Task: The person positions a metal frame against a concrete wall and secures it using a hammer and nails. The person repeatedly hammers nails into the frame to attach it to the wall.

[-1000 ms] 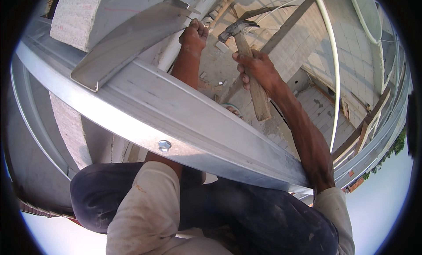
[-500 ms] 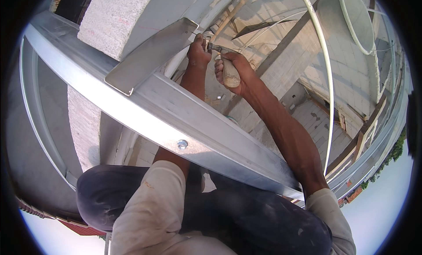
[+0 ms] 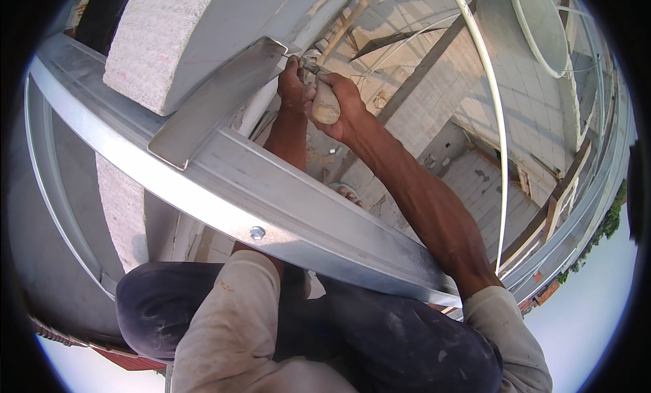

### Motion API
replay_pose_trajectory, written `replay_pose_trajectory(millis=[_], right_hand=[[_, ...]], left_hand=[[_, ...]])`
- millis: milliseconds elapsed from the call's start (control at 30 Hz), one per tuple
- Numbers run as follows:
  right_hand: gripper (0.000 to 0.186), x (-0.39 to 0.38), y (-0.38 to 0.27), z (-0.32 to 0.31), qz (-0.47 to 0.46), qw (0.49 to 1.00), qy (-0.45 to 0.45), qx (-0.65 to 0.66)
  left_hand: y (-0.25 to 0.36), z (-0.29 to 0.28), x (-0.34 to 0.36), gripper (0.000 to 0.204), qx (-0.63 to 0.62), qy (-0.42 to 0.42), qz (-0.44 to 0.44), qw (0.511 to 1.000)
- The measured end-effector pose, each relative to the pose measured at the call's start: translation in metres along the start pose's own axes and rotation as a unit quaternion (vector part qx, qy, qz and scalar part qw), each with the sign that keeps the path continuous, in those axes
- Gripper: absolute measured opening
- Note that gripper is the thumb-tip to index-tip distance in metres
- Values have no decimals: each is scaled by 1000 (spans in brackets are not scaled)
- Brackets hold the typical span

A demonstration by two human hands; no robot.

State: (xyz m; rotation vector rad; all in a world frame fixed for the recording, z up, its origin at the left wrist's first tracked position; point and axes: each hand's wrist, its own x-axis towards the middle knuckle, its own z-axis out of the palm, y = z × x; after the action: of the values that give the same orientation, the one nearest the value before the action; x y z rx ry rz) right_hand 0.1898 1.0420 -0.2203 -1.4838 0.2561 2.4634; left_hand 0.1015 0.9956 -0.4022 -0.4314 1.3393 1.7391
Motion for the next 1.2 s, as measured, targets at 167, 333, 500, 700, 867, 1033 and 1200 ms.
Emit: replay_pose_trajectory(millis=[167,333,500,700,867,1033,1200], right_hand=[[20,-4,-16,-25,-74,997,13,-18],[21,-5,8,12,-89,991,79,66],[23,10,-3,9,-14,1000,-20,19],[24,-5,3,8,-94,989,81,75],[28,7,5,11,-28,997,-19,73],[32,17,-14,-29,-10,997,-79,-13],[32,1,10,21,-95,986,91,100]], left_hand=[[32,63,-65,44,-11,53,-104,993],[23,24,-44,47,60,-15,15,998],[18,37,-42,64,-160,1,-43,986],[16,38,-37,54,-97,43,-25,994],[12,33,-34,60,-109,10,-8,994],[8,36,-29,58,-91,12,4,996],[6,20,-10,44,-63,8,-17,998]])
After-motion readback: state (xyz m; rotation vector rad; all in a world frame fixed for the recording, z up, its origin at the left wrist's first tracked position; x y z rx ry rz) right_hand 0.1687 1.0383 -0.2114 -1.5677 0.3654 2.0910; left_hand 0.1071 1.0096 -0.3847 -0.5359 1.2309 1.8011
